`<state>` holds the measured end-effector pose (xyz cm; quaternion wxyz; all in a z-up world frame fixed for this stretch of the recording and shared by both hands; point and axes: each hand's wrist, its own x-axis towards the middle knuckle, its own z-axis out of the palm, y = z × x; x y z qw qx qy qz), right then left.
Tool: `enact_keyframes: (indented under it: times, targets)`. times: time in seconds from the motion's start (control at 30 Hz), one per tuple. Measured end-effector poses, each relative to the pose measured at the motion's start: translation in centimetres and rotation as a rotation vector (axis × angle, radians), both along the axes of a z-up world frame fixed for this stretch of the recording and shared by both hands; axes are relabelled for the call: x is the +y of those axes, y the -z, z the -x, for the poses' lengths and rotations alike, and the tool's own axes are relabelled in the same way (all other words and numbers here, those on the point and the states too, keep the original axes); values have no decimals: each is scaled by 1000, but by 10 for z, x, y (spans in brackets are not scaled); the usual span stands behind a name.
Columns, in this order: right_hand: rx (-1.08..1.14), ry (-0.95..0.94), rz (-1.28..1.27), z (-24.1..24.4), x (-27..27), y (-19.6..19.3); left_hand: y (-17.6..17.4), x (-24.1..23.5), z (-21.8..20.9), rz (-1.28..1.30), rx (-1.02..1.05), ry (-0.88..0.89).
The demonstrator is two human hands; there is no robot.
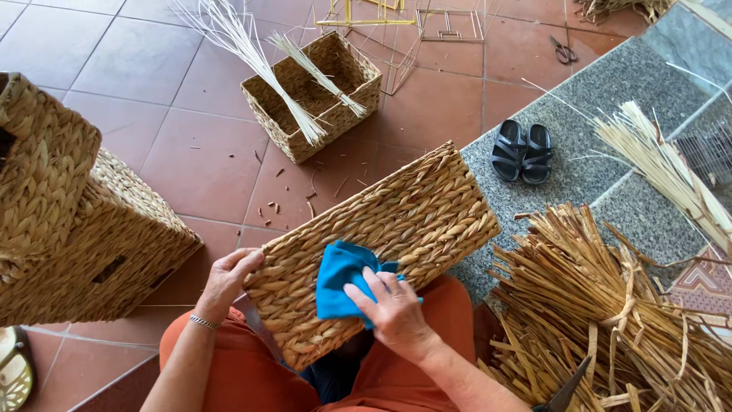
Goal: The person wipes the surface of a rectangular woven basket with a blue cloth. They rotate the basket to clean different sides and edges, then briefly use scissors to trim a loose strand before resuming wiping.
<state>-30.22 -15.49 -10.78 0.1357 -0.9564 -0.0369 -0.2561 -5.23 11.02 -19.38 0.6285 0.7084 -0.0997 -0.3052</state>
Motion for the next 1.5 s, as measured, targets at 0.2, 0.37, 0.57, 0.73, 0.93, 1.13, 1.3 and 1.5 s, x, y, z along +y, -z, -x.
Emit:
enact_keyframes:
  times: [0.2, 0.37, 0.57, 0.73, 0.93, 1.13, 1.3, 1.5]
  targets:
    - [-100, 307, 48, 19, -70, 12, -70, -17, -13, -501, -170, 371]
    - [-69, 354, -59, 32, -68, 21, -119, -128, -6, -448, -373, 543]
    - [-87, 370, -165, 40, -58, 17, -91, -300, 40, -185, -781, 559]
    - [11, 343, -243, 48, -58, 17, -66, -373, 45, -244, -634, 504]
    - [48, 278, -289, 57, -54, 2, -52, -376, 37, -139, -646, 562]
    - [34, 264, -501, 45, -87, 1, -52, -373, 34, -197, -513, 590]
    - [-39, 286, -510, 24, -123, 5, -47, -379, 30, -247, -563, 582]
    - [104, 508, -185, -15, -162, -2, -45, -373, 24, -40, -346, 732]
